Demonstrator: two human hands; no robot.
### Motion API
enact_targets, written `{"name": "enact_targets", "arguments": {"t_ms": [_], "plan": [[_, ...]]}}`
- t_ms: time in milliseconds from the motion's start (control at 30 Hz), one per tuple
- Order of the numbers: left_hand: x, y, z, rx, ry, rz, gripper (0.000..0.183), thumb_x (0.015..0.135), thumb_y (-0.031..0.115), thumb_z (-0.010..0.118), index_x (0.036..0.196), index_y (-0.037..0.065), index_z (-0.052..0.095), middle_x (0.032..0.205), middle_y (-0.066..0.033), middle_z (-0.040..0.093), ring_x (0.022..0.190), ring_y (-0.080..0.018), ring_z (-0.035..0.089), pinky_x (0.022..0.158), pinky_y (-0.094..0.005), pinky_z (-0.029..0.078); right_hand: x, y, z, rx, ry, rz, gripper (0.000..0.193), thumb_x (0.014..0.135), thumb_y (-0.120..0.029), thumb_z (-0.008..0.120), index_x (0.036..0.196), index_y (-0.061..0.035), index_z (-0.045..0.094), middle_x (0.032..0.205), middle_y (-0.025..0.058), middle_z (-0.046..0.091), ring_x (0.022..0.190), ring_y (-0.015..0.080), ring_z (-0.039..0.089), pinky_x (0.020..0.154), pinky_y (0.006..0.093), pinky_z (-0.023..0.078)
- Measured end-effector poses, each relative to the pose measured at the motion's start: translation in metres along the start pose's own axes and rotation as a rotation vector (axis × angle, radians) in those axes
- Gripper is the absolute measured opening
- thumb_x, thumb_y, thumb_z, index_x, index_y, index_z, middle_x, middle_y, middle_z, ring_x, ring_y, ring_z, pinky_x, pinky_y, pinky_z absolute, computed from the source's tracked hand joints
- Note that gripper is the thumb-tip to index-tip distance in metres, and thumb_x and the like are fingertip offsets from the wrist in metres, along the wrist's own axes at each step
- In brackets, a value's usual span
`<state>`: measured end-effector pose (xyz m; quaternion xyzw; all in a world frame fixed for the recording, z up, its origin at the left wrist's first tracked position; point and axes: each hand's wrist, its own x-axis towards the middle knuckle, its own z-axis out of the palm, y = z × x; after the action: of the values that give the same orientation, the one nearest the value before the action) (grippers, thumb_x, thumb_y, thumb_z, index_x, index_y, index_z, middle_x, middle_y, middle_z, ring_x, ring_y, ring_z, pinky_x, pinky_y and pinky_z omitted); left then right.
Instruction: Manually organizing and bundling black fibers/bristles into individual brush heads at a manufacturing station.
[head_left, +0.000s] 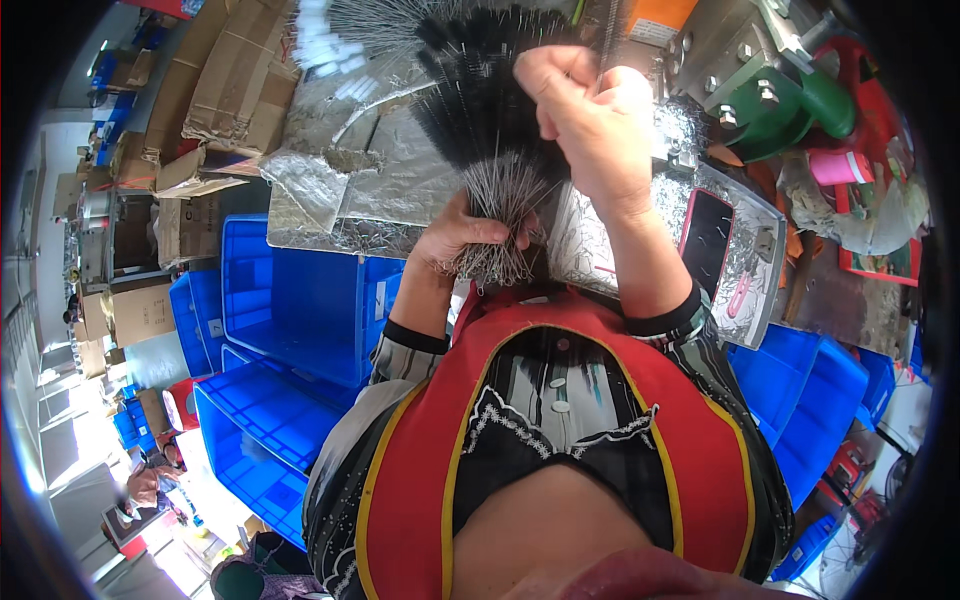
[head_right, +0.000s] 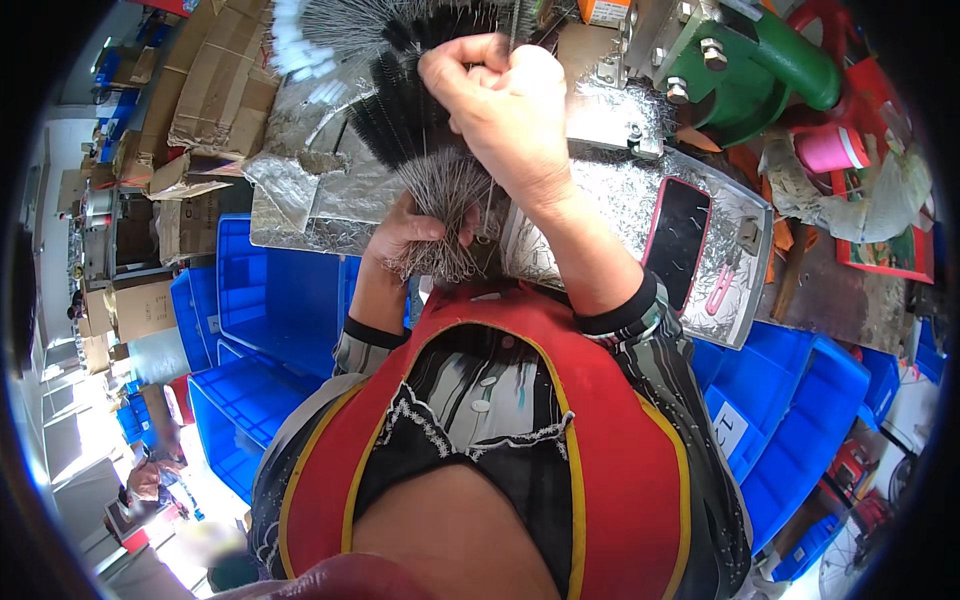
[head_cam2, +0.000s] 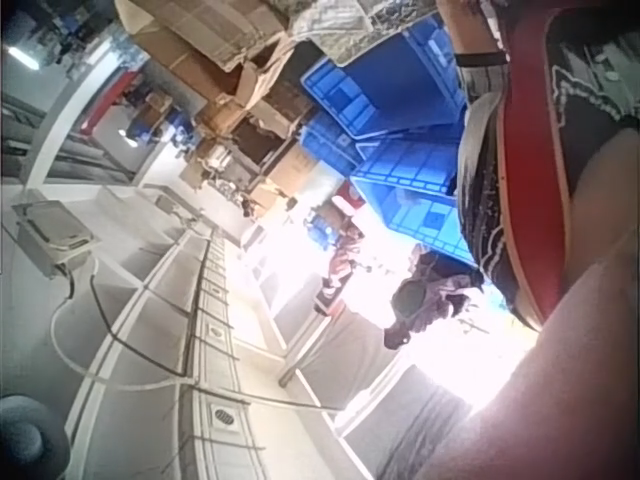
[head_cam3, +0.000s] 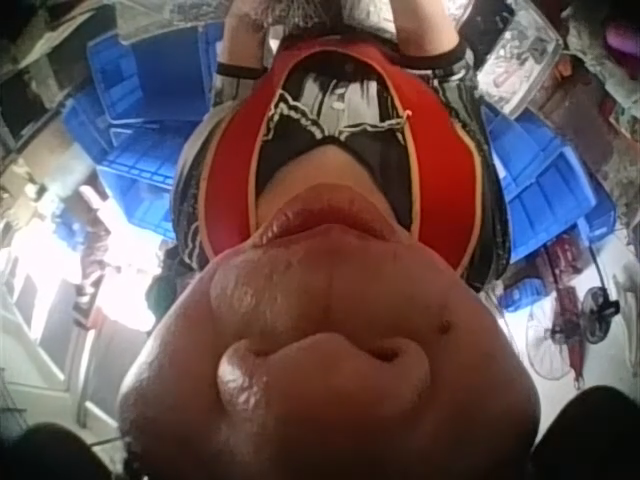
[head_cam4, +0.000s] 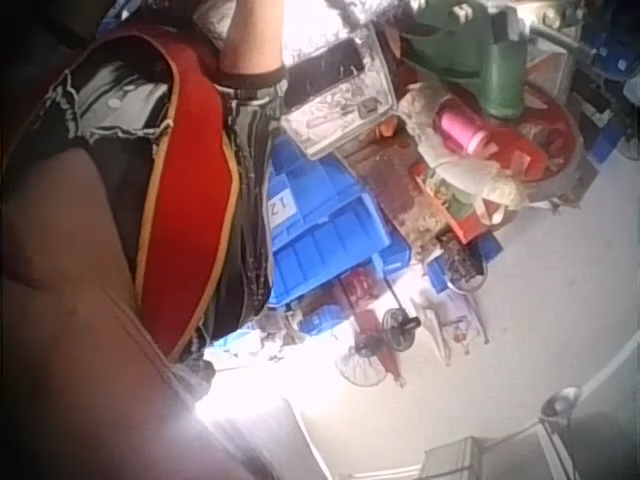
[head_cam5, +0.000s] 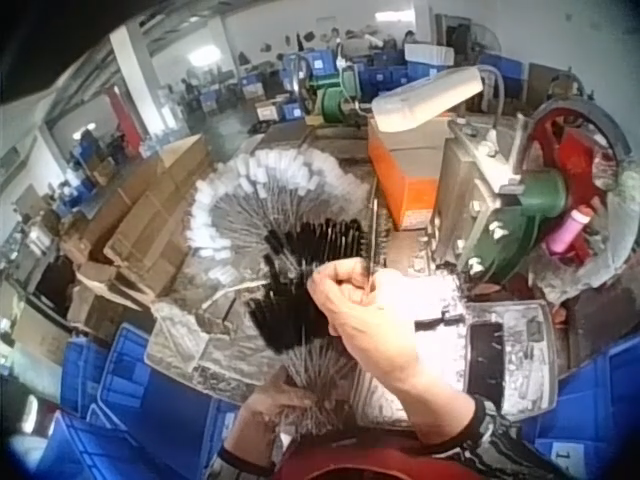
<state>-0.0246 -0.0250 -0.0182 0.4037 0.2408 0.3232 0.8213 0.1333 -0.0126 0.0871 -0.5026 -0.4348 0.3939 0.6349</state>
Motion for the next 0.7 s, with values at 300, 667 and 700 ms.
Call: {"name": "enact_targets", "arguments": {"t_ms": [300,667,700], "plan": [[0.0,0.003,0.004,-0.121,-0.014,-0.034,0.058,0.054,0.008,0.075,0.103,-0.004,0.047,0.082,-0.0147,0.059,0.067,-0.0209,0.06,0.061,-0.0293,0.05,-0.023,0.04,0.002,-0.078,-0.212,0.033,0.01,0.077,-0.007,0.063,0.073,-0.001,0.056,0.053,-0.0058,0.048,0.044,-0.0015,0.039,0.037,0.0158,0.028],[-0.007,-0.002,-0.003,-0.087,-0.043,-0.105,0.063,0.054,0.003,0.071,0.11,-0.006,0.045,0.085,-0.016,0.06,0.066,-0.0217,0.062,0.061,-0.0301,0.051,-0.001,-0.015,-0.034,-0.964,0.401,-1.182,0.019,0.087,-0.011,0.048,0.087,0.0016,0.063,0.073,0.0072,0.062,0.039,0.0023,0.038,0.036,0.0179,0.027],[-0.008,0.001,-0.003,-0.098,-0.02,-0.14,0.062,0.054,0.001,0.069,0.111,-0.006,0.044,0.084,-0.0165,0.06,0.066,-0.0215,0.062,0.06,-0.03,0.052,-0.007,-0.025,-0.032,-0.361,0.314,-0.95,0.021,0.087,-0.011,0.047,0.085,0.0034,0.062,0.074,0.0108,0.062,0.038,0.0031,0.037,0.036,0.0186,0.027]]}}
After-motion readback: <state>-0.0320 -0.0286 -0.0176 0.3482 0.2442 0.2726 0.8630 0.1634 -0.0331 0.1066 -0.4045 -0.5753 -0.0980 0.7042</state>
